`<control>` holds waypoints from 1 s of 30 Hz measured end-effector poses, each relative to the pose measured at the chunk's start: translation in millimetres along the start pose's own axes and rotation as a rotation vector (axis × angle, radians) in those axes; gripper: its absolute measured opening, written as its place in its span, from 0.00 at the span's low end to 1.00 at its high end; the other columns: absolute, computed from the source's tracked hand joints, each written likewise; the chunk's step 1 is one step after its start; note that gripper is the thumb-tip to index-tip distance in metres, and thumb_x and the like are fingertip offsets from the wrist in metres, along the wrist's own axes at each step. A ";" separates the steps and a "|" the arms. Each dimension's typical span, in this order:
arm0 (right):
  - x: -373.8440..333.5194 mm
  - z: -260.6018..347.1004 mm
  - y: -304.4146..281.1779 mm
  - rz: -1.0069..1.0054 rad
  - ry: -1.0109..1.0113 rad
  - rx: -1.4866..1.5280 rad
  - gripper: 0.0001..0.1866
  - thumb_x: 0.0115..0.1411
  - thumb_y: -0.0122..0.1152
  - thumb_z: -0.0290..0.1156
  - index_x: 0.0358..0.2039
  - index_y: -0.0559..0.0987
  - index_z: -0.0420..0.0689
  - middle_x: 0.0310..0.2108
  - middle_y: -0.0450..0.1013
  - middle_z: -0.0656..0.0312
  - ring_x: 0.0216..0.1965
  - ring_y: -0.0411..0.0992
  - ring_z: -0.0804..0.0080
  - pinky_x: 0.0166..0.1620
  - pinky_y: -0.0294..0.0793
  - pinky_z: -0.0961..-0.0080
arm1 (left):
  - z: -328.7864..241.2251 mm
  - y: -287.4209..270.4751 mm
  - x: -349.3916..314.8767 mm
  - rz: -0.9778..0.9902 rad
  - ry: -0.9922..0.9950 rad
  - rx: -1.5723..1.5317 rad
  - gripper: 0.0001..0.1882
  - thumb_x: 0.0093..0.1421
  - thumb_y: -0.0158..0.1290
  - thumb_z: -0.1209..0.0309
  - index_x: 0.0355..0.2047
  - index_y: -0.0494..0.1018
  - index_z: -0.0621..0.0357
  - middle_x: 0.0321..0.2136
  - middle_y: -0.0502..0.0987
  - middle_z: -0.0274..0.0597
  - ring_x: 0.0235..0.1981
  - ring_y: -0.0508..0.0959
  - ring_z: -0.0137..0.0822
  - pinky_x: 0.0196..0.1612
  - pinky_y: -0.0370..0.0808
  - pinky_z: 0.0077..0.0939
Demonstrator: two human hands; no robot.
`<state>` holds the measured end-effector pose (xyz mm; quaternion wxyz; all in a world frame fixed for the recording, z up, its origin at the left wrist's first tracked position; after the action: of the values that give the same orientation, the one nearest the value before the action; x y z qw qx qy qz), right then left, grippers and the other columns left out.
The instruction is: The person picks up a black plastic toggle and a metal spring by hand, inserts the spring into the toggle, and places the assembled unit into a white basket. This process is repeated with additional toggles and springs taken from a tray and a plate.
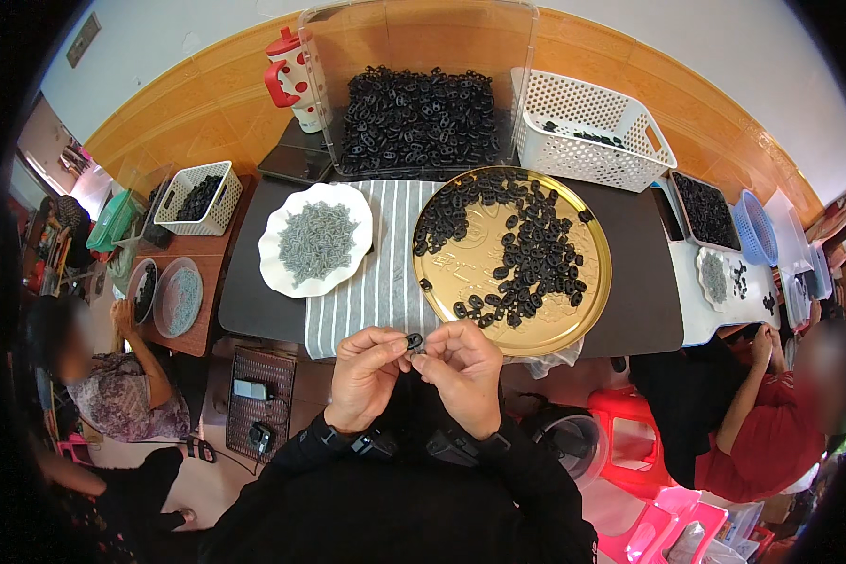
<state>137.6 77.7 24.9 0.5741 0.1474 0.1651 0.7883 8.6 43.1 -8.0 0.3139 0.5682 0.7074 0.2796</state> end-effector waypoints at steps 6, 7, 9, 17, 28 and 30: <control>-0.7 -1.5 -0.7 0.007 0.008 -0.026 0.13 0.49 0.60 0.11 0.34 0.71 0.37 0.23 0.71 0.65 0.21 0.68 0.85 0.24 0.66 0.89 | -2.5 2.8 -2.0 0.023 0.039 0.069 0.06 0.56 0.54 0.84 0.33 0.78 0.67 0.29 0.79 0.44 0.27 0.77 0.30 0.32 0.74 0.21; -0.5 -1.1 -1.0 0.006 0.014 -0.030 0.13 0.49 0.60 0.11 0.34 0.71 0.37 0.23 0.71 0.65 0.21 0.68 0.85 0.24 0.66 0.89 | -2.7 3.9 -2.4 0.022 0.043 0.068 0.06 0.55 0.54 0.85 0.33 0.78 0.67 0.29 0.79 0.44 0.27 0.77 0.30 0.32 0.74 0.21; -0.3 -1.4 -0.7 0.007 0.006 -0.023 0.13 0.49 0.60 0.11 0.34 0.71 0.37 0.23 0.71 0.65 0.21 0.68 0.85 0.24 0.66 0.89 | -3.7 4.4 -2.7 0.021 0.040 0.071 0.06 0.55 0.54 0.85 0.33 0.78 0.67 0.29 0.79 0.44 0.26 0.77 0.30 0.32 0.74 0.21; -3.9 0.8 1.1 0.007 -0.054 -0.019 0.12 0.50 0.59 0.11 0.34 0.72 0.36 0.23 0.71 0.65 0.21 0.68 0.85 0.25 0.67 0.89 | -2.4 7.0 -4.5 0.049 0.080 0.053 0.06 0.55 0.54 0.85 0.33 0.77 0.67 0.31 0.78 0.44 0.28 0.76 0.29 0.33 0.73 0.21; -4.8 -2.0 -1.4 -0.010 -0.031 -0.015 0.13 0.50 0.60 0.11 0.36 0.74 0.34 0.23 0.71 0.65 0.21 0.68 0.84 0.26 0.67 0.89 | -0.9 6.3 -5.1 0.052 0.138 0.106 0.06 0.55 0.53 0.86 0.32 0.77 0.67 0.30 0.77 0.45 0.28 0.76 0.29 0.33 0.73 0.20; -4.8 -0.9 -2.1 0.016 -0.024 -0.019 0.14 0.50 0.60 0.11 0.39 0.74 0.33 0.23 0.71 0.65 0.22 0.68 0.84 0.26 0.67 0.88 | -3.3 7.9 -3.9 0.066 0.132 0.102 0.06 0.55 0.53 0.86 0.32 0.77 0.67 0.30 0.77 0.45 0.27 0.76 0.29 0.32 0.73 0.19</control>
<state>140.5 73.7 23.0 0.5711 0.1527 0.1492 0.7926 11.7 40.7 0.6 0.2278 0.5869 0.7207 0.2902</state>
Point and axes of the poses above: each hand's wrist, its own x-axis towards the middle knuckle, its own y-axis out of the palm, z = x × y, the point moved 5 cm from there along x, towards the middle knuckle
